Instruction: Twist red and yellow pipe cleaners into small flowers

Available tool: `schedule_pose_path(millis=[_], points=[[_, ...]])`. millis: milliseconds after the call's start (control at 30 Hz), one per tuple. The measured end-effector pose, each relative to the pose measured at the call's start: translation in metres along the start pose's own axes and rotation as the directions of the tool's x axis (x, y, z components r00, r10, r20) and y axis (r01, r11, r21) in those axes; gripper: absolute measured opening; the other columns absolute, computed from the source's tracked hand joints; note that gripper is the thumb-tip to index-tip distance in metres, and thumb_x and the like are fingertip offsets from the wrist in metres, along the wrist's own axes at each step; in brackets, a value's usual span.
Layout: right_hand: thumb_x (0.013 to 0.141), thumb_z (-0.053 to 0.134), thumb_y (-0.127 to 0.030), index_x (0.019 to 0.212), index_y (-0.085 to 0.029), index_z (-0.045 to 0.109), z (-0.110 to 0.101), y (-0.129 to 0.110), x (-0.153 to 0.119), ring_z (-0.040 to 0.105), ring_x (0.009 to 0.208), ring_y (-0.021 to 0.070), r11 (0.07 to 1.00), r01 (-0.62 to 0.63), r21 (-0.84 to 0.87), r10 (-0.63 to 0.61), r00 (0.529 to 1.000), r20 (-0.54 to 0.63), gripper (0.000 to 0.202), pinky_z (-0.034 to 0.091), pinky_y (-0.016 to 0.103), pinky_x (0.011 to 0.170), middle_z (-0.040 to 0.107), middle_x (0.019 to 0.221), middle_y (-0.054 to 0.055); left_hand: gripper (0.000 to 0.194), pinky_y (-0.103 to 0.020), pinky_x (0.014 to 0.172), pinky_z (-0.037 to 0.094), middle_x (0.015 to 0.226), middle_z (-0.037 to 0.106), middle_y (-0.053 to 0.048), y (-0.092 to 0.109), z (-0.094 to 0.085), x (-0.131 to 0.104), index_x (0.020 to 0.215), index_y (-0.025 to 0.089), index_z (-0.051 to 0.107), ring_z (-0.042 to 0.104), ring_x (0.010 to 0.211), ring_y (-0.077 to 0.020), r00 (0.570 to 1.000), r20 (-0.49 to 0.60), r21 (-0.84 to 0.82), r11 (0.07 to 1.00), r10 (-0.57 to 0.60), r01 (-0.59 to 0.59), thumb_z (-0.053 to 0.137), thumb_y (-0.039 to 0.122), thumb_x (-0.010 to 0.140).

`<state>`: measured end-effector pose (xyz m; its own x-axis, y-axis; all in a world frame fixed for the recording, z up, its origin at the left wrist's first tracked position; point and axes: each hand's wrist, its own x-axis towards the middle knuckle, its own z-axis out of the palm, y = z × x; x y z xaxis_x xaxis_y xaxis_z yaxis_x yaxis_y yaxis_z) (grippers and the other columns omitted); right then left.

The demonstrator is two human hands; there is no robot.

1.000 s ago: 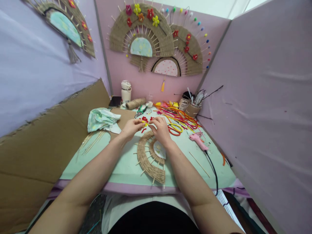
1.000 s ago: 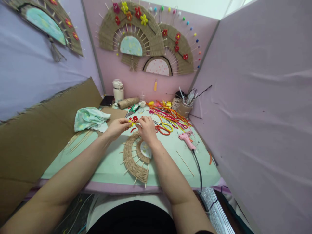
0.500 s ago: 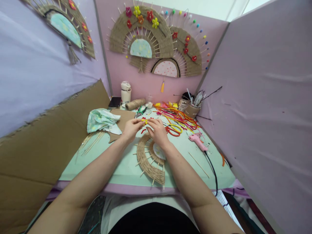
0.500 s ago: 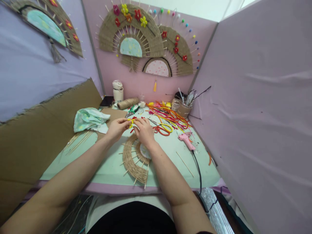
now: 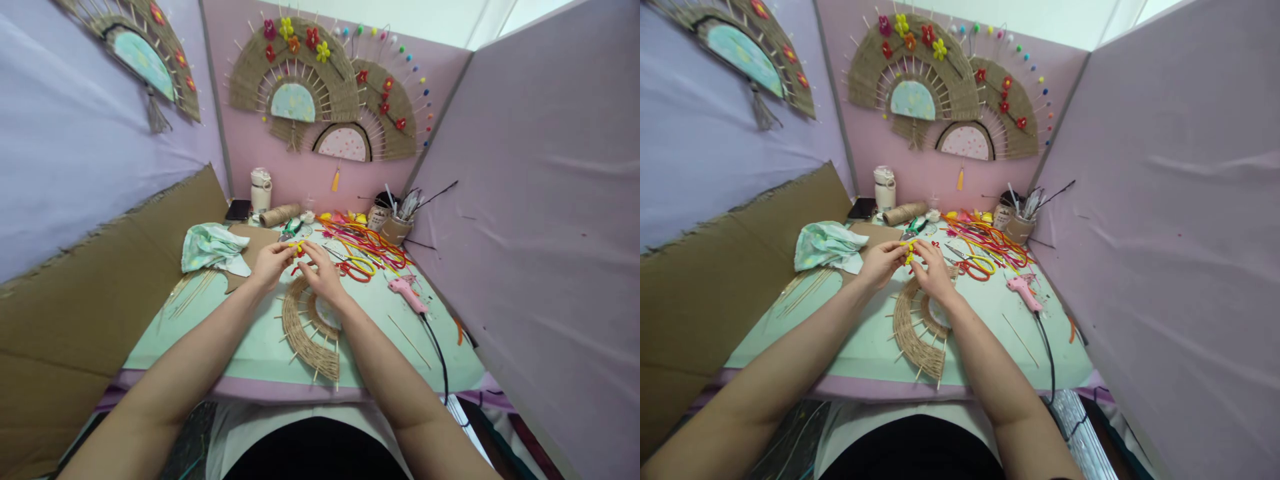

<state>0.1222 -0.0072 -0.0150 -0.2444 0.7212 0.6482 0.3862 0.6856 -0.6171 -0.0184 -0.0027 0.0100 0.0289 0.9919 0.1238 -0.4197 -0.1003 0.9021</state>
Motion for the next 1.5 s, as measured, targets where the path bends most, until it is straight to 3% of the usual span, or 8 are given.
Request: schedule_pose_path(millis=[133,367,733,900,1100,1300,1367,1500], points=[[0.081,0.053,-0.026,0.130,-0.026,0.047,0.003,-0.002,-0.001,0.039,0.126,0.0211,0.995,-0.036,0.089,0.033,0.999,0.026,0.049,0.051,0.032,0.082,0.043,0.137,0.008,0.021,-0.021,0.055,0.037,0.061,0.058,0.000,-0.001,-0.002,0.002,0.069,0.012,0.067,0.048,0.056,-0.0064,1.000,0.021,-0.030,1.000,-0.004,0.004,0.077,0.024,0.055],[0.082,0.053,-0.027,0.132,-0.027,0.045,0.003,-0.003,-0.002,0.035,0.129,0.0211,0.984,-0.016,0.179,0.004,0.998,0.067,0.051,0.048,0.034,0.090,0.038,0.141,0.008,0.023,-0.018,0.055,0.039,0.064,0.059,0.000,-0.001,-0.003,0.002,0.073,0.011,0.068,0.048,0.055,-0.0044,0.997,0.030,-0.090,0.993,-0.071,0.073,0.078,0.024,0.057],[0.081,0.056,-0.034,0.125,-0.029,0.052,0.011,0.007,-0.003,0.039,0.127,0.0208,0.937,-0.098,0.336,0.083,0.995,0.058,0.045,0.048,0.033,0.087,0.047,0.135,0.007,0.010,-0.015,0.056,0.045,0.071,0.061,-0.003,0.004,-0.008,0.006,0.077,0.013,0.068,0.051,0.059,-0.0048,0.941,0.099,-0.234,0.912,-0.324,0.338,0.064,0.006,0.072],[0.078,0.059,-0.032,0.110,-0.025,0.062,0.010,0.005,-0.001,0.047,0.119,0.0209,0.952,-0.106,0.286,0.136,0.987,-0.087,0.033,0.047,0.034,0.085,0.056,0.125,0.008,0.011,-0.017,0.058,0.044,0.072,0.062,-0.002,-0.004,-0.003,0.004,0.078,0.013,0.067,0.052,0.060,-0.0053,0.966,0.115,-0.204,0.946,-0.233,0.253,0.070,0.012,0.068],[0.077,0.059,-0.037,0.087,-0.021,0.067,0.005,0.000,0.000,0.056,0.103,0.0203,0.960,-0.146,0.239,0.207,0.945,-0.254,0.021,0.047,0.034,0.080,0.065,0.103,0.009,0.018,-0.016,0.061,0.042,0.078,0.064,-0.003,-0.018,0.006,0.000,0.075,0.011,0.067,0.054,0.067,-0.0055,0.984,0.099,-0.200,0.965,-0.150,0.167,0.076,0.017,0.060],[0.077,0.056,-0.042,0.084,-0.019,0.065,0.008,0.000,0.001,0.056,0.102,0.0192,0.916,-0.176,0.361,0.285,0.918,-0.276,0.026,0.047,0.030,0.078,0.064,0.104,0.008,0.025,-0.018,0.060,0.041,0.073,0.063,-0.002,-0.018,0.008,-0.001,0.075,0.011,0.067,0.053,0.063,-0.0057,0.990,0.068,-0.167,0.977,-0.124,0.134,0.079,0.021,0.055],[0.078,0.053,-0.045,0.083,-0.018,0.064,0.008,0.003,0.002,0.059,0.091,0.0172,0.866,-0.232,0.443,0.365,0.899,-0.243,0.030,0.047,0.028,0.071,0.065,0.099,0.006,0.027,-0.019,0.059,0.041,0.070,0.063,-0.002,-0.017,0.007,-0.001,0.076,0.012,0.068,0.052,0.060,-0.0063,0.991,0.064,-0.109,0.987,-0.116,0.122,0.080,0.023,0.054],[0.074,0.057,-0.048,0.081,-0.017,0.063,0.003,0.008,0.005,0.055,0.062,0.0116,0.776,-0.378,0.506,0.499,0.858,-0.124,0.032,0.043,0.024,0.057,0.062,0.072,0.000,0.027,-0.021,0.056,0.039,0.069,0.063,-0.002,-0.019,0.002,0.001,0.075,0.013,0.069,0.051,0.059,-0.0080,0.998,0.040,0.086,0.995,-0.043,0.040,0.078,0.027,0.054]])
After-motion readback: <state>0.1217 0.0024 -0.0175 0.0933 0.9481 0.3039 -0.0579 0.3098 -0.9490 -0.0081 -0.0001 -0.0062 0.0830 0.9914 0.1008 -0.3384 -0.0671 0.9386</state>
